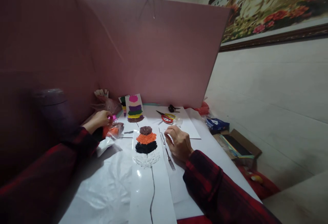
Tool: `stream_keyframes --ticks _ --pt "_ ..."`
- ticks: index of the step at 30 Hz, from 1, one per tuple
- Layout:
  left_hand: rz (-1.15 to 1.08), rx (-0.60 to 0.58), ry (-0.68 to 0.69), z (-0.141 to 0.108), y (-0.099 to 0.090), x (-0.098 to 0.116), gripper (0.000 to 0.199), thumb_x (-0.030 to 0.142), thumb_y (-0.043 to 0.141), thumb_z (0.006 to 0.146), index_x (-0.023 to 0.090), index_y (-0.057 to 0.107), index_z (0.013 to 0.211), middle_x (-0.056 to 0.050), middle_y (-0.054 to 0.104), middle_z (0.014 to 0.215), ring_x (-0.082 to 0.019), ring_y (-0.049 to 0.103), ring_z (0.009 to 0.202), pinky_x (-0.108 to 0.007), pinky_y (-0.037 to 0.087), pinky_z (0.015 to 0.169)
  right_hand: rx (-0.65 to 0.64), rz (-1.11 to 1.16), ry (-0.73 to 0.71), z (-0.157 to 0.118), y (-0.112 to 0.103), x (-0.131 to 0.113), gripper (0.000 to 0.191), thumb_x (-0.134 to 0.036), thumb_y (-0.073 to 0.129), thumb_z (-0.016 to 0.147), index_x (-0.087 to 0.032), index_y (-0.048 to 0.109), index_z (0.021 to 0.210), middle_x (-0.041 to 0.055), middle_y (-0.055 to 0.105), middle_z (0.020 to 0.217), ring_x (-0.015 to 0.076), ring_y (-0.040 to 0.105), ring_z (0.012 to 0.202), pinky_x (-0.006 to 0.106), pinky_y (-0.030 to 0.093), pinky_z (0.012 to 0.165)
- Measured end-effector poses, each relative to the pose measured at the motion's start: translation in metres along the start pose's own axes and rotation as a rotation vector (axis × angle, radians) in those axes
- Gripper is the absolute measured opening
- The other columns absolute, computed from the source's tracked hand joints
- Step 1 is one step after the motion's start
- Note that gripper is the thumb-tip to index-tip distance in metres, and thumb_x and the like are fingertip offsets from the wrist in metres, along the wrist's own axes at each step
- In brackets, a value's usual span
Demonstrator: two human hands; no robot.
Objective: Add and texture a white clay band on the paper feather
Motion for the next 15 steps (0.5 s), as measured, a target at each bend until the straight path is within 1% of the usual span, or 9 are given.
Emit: stream_keyframes --ticks 4,8,13,15 --pt "0.022 0.005 0.017 0.0057 0.0026 -0.0059 0.036 0.035 0.062 0.092 0.017 0.057 0.123 -0.009 0.059 0.124 -0.025 0.061 0.107 -0.043 0.054 0.087 -0.016 0.007 -0.001 -0.0005 0.0009 0.0001 0.015 -0.008 0.053 0.087 -0.021 0.059 0.09 0.0083 0.067 0.09 0.0203 0.068 0.078 0.031 0.055 0.067" --pt "0.044 0.007 0.004 0.007 0.003 -0.0057 0.037 0.035 0.062 0.092 0.017 0.057 0.124 -0.009 0.059 0.124 -0.025 0.061 0.107 -0.043 0.054 0.087 -0.04 0.018 -0.002 0.0004 0.0024 -0.0006 0.016 -0.008 0.053 0.087 -0.021 0.061 0.089 0.0079 0.067 0.089 0.0198 0.068 0.077 0.03 0.055 0.066" --pt "0.036 0.049 -0.014 0.0027 0.0003 -0.0032 0.037 0.035 0.062 0.092 0.016 0.057 0.124 -0.01 0.059 0.123 -0.025 0.061 0.107 -0.043 0.054 0.087 -0.069 0.021 -0.007 0.0008 0.0048 -0.0007 0.017 -0.007 0.052 0.087 -0.02 0.062 0.088 0.0082 0.067 0.088 0.0188 0.067 0.074 0.029 0.054 0.064" --pt "0.016 0.075 -0.008 -0.0023 -0.0042 -0.0011 0.037 0.035 0.062 0.092 0.017 0.057 0.124 -0.01 0.059 0.123 -0.025 0.061 0.107 -0.043 0.054 0.087 -0.081 0.024 -0.01 0.0002 0.0059 -0.0004 0.017 -0.007 0.051 0.087 -0.019 0.063 0.088 0.0084 0.067 0.087 0.0188 0.067 0.074 0.029 0.054 0.064"
Point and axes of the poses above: each hand's wrist, its own z-axis towards the middle knuckle, its own y-axis out of the palm, x = y × z, the point moved 8 cm from there along z, towards the middle knuckle
